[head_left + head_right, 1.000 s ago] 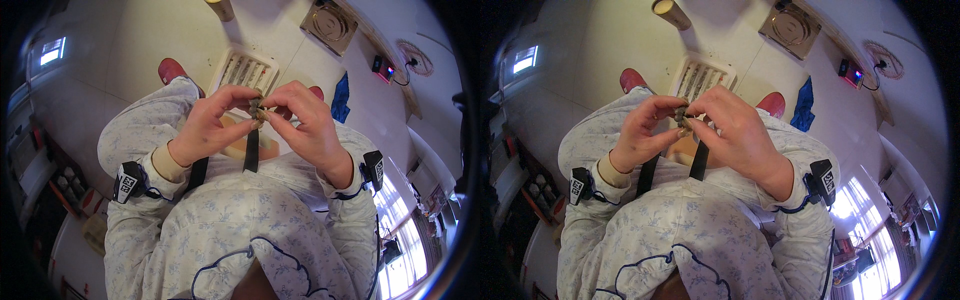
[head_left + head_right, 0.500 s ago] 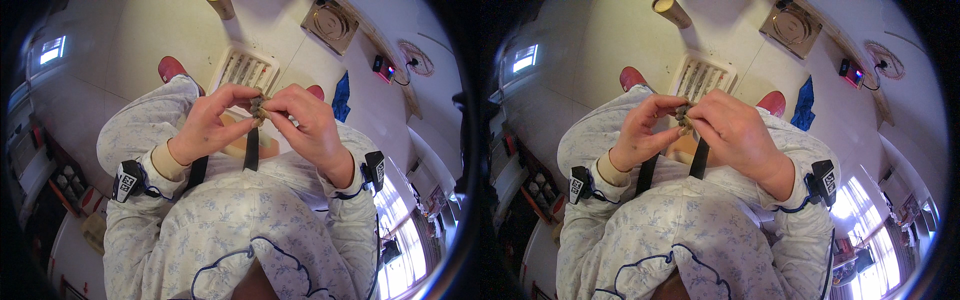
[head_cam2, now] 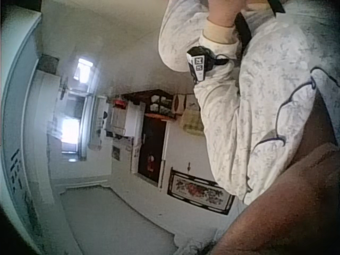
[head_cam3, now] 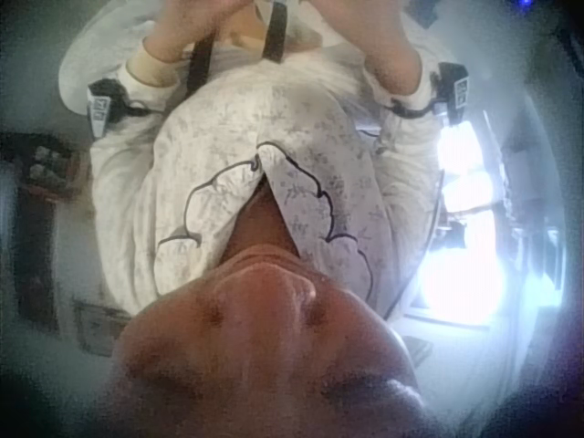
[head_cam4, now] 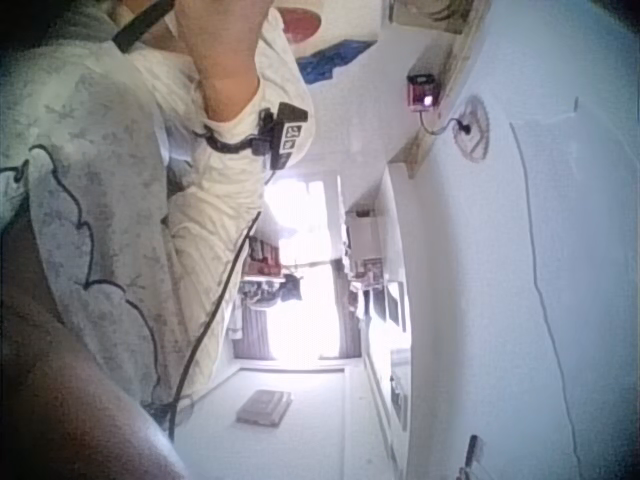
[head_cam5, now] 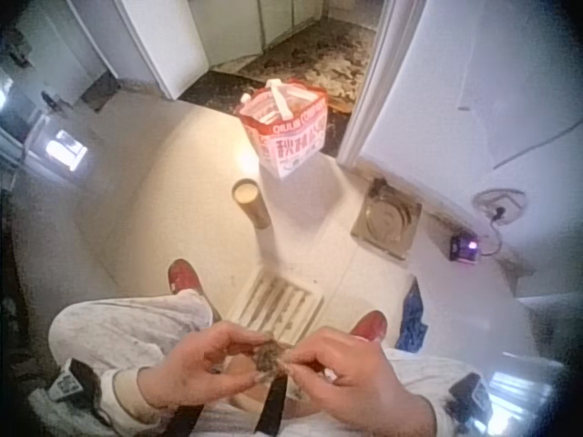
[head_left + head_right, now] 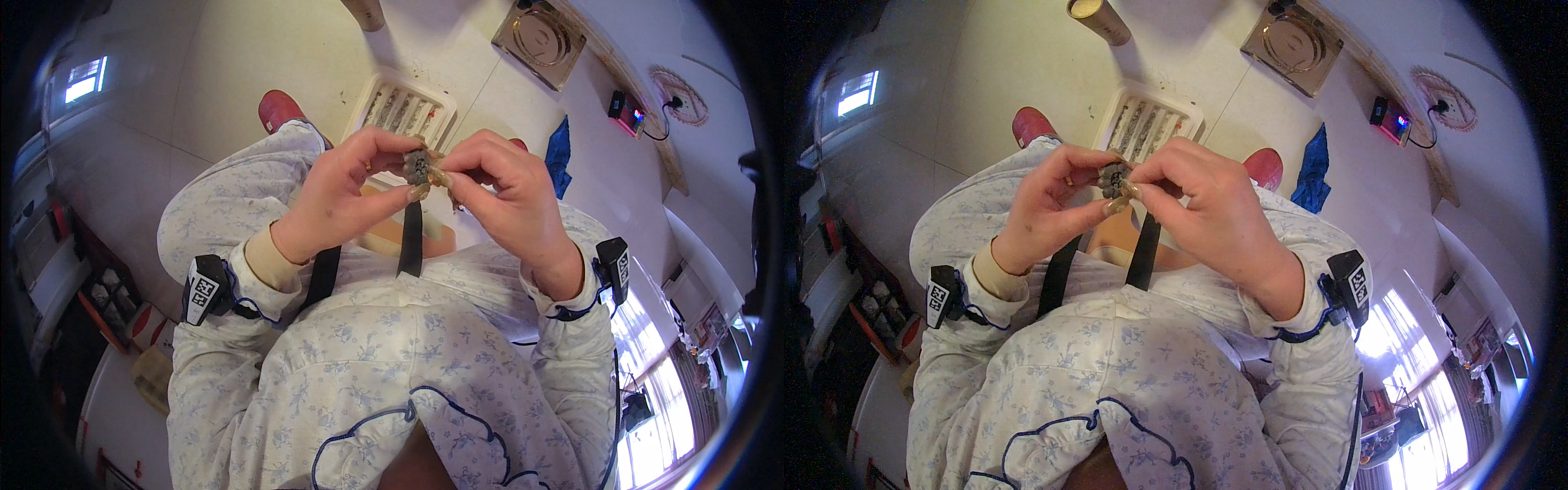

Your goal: The person assembles a small incense holder by placing a dark circular base into a gold-colored square frame, then inserts a bundle of incense sticks into the holder. The person handles the base, frame, and incense sticks, then places the assembled holder on the floor.

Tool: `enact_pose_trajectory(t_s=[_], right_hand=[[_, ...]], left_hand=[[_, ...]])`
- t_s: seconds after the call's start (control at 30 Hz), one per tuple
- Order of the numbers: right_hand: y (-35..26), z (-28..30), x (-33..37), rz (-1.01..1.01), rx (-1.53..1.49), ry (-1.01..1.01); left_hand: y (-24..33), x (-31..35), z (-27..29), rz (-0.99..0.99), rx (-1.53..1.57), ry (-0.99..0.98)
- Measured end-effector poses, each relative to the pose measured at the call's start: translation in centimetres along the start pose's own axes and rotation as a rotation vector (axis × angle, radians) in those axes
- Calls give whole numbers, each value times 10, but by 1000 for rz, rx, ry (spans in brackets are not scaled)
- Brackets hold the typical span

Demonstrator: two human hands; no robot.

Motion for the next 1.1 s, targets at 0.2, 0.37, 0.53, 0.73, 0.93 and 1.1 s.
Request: enact_pose_trajectory(t_s=[0.2, 0.37, 0.53, 0.73, 0.93, 1.1], right_hand=[[1, 2, 2, -21, 10, -7], [5, 2, 2, -23, 87, -43], [11, -1, 4, -31, 122, -59], [14, -3, -3, -23, 280, -24], [15, 3, -12, 32, 113, 198], [21, -11, -7, -35, 165, 64]], left_hand=[[-2, 1, 2, 181, 221, 1], [-4, 2, 2, 198, 255, 11], [-10, 3, 3, 175, 265, 76], [-4, 0, 6, 26, -309, 68], [0, -8, 0, -102, -686, 80], [-3, -9, -5, -248, -878, 46]])
Point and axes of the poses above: each hand's wrist, its own x-axis away from the middle knuckle, its own z-axis out of the back of the hand, y = z × x, the point moved 3 cm from there along -x, towards the middle knuckle, and after that the axes turned 6 degrees about -z, right-handed, at the moved point
